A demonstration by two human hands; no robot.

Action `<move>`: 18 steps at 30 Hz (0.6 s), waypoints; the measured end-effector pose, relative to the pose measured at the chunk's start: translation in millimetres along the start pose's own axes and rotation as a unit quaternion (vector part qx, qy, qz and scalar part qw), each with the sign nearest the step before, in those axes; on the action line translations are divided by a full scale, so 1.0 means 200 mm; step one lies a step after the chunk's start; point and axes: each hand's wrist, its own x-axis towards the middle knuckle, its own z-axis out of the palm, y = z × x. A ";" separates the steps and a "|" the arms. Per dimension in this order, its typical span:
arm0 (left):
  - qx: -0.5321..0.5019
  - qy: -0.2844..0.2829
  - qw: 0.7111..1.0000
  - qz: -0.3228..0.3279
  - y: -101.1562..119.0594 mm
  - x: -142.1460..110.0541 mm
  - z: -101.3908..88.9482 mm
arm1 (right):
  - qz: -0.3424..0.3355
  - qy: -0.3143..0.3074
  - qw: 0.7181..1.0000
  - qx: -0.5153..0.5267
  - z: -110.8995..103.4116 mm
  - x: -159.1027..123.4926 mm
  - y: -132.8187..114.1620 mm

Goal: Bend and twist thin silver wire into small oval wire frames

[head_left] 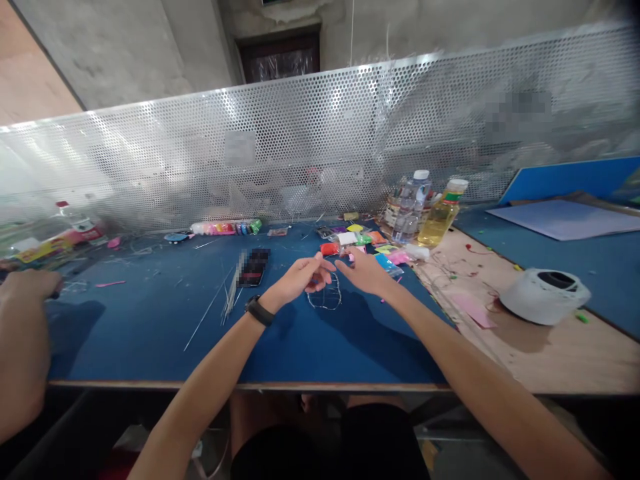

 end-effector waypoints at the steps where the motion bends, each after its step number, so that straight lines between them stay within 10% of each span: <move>1: -0.025 0.011 1.000 0.004 0.00 0.00 0.00 | -0.004 -0.033 0.999 0.037 0.00 0.00 0.00; 6: -0.155 0.040 0.987 0.028 0.04 0.02 -0.02 | -0.025 -0.107 0.974 0.196 -0.01 -0.01 -0.03; 18: -0.197 -0.012 0.980 0.005 0.13 -0.07 -0.07 | -0.035 -0.120 0.972 0.197 -0.04 -0.01 -0.02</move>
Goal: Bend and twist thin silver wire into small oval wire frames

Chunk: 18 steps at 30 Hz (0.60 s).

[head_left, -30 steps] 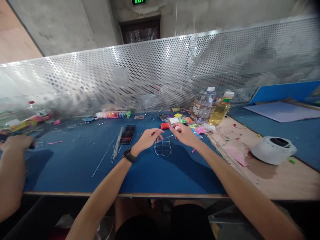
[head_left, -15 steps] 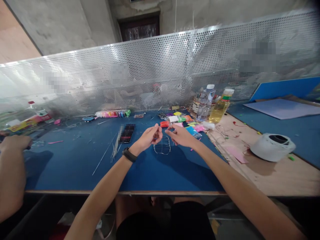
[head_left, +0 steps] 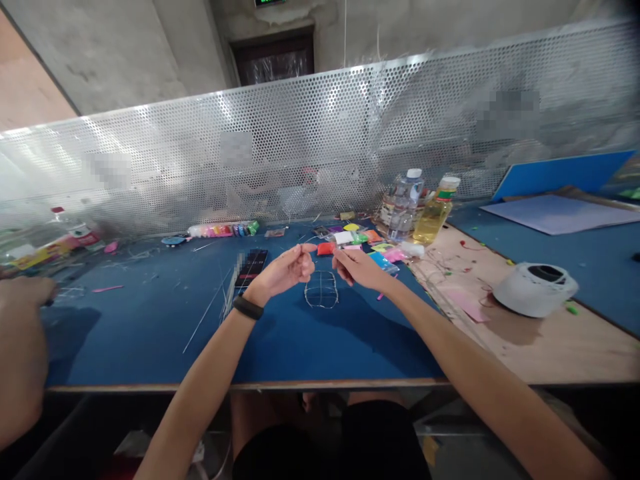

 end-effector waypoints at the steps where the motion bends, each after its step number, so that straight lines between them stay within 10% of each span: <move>1: 0.031 -0.011 0.999 -0.007 -0.01 0.01 -0.02 | -0.007 0.019 1.000 -0.017 0.00 0.01 0.01; 7: 0.179 -0.023 0.983 -0.032 -0.07 0.04 -0.06 | -0.059 0.093 0.972 -0.208 -0.02 0.02 0.04; 18: 0.148 -0.062 0.981 -0.110 -0.08 0.04 -0.08 | -0.029 0.172 0.916 -0.360 0.01 0.00 0.00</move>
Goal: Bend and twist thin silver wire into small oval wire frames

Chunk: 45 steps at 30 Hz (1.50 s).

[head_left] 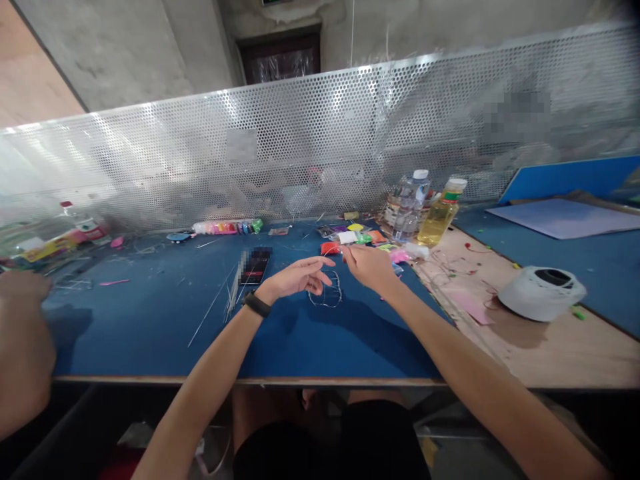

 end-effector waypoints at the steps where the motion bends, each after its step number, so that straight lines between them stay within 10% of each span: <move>1: -0.006 0.005 1.000 0.000 -0.01 0.01 0.00 | -0.003 -0.003 1.000 0.002 0.00 0.00 0.00; 19: -0.050 0.064 0.996 0.030 -0.03 0.04 0.01 | -0.152 -0.086 0.984 -0.040 0.01 -0.01 0.01; 45: -0.106 0.099 0.985 0.096 -0.02 0.06 -0.02 | 0.053 -0.093 0.991 0.076 0.06 0.02 0.03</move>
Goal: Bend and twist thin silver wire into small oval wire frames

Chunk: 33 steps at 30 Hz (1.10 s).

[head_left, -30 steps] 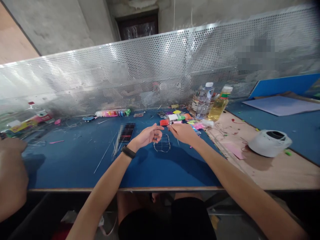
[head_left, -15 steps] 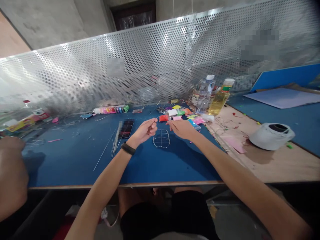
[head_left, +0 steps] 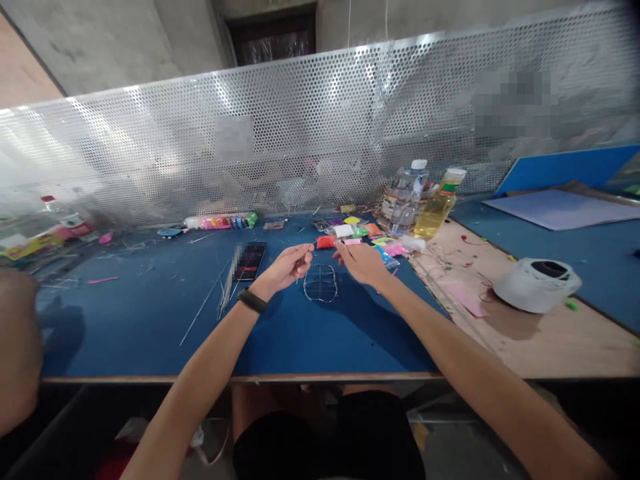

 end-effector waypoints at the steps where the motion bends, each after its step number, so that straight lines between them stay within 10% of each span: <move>1: 0.002 0.003 1.000 0.000 0.00 0.00 0.00 | 0.001 -0.004 1.000 0.004 0.00 0.00 0.00; 11: 0.065 -0.004 0.998 -0.025 -0.02 0.00 0.00 | -0.066 -0.006 0.983 0.171 -0.02 -0.03 -0.07; 15: 0.104 -0.016 0.994 -0.032 -0.03 0.00 0.00 | 0.042 -0.108 0.912 0.394 0.02 -0.01 -0.09; 26: 0.136 -0.034 0.990 -0.032 -0.03 0.00 0.00 | 0.148 -0.213 0.778 0.571 -0.02 -0.01 -0.09; 33: 0.125 -0.035 0.991 -0.039 -0.03 -0.01 0.00 | 0.116 -0.205 0.827 0.511 -0.06 0.00 -0.07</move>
